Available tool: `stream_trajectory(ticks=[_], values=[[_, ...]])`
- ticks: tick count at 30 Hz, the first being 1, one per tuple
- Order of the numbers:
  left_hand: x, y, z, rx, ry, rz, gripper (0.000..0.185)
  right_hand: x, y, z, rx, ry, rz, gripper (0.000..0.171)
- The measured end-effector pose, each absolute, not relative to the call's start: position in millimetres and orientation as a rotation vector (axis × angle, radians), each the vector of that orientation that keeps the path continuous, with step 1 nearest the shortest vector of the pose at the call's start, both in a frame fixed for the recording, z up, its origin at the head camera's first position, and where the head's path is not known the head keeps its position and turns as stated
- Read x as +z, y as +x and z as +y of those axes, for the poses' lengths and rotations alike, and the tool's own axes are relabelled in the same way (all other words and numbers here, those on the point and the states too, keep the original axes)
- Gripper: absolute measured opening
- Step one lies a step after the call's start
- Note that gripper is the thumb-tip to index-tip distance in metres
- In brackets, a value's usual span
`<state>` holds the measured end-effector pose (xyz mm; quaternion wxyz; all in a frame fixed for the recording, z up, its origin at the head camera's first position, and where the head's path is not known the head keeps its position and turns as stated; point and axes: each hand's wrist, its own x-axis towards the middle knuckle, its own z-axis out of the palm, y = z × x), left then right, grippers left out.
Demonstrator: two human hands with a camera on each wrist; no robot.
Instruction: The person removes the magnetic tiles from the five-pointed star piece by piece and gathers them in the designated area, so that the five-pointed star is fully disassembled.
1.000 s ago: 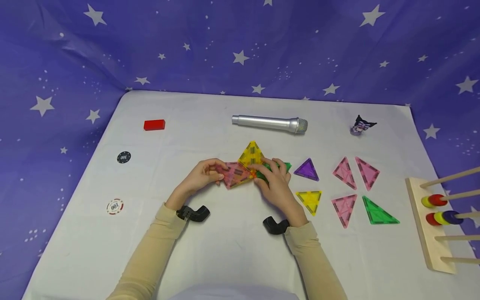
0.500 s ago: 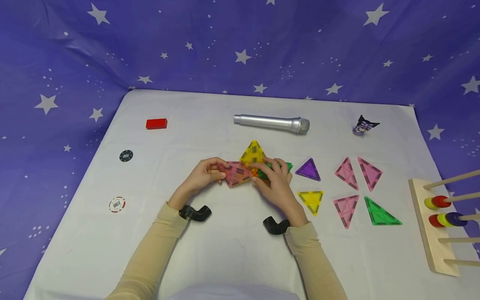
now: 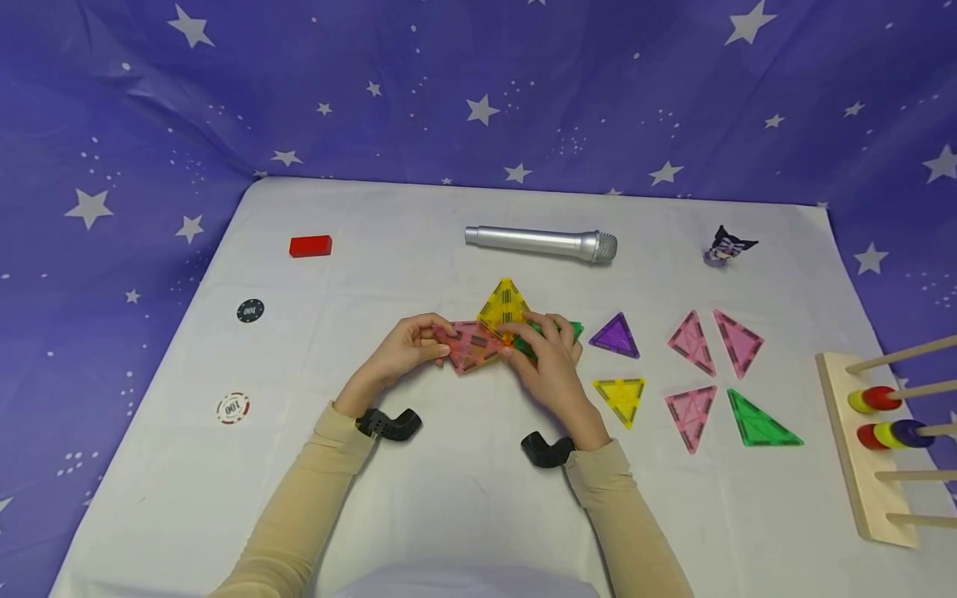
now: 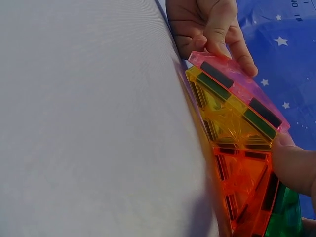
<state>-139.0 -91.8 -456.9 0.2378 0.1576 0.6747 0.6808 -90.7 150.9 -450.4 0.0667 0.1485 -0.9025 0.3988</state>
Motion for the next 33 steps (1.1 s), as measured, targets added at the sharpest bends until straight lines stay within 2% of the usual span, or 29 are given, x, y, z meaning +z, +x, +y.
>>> stream_trajectory(ticks=[10, 24, 33], values=[[-433.0, -131.8, -91.7, 1.846, 0.47, 1.877, 0.02, -449.3, -90.6, 150.1, 1.212, 0.431, -2.705, 0.025], [-459.8, -137.2, -85.5, 1.817, 0.615, 1.754, 0.021, -450.8, -93.1, 144.7, 1.15, 0.354, -2.654, 0.021], [-457.8, -139.0, -91.8, 1.914, 0.498, 1.767, 0.024, -451.8, -91.3, 145.0, 1.167, 0.368, -2.654, 0.022]])
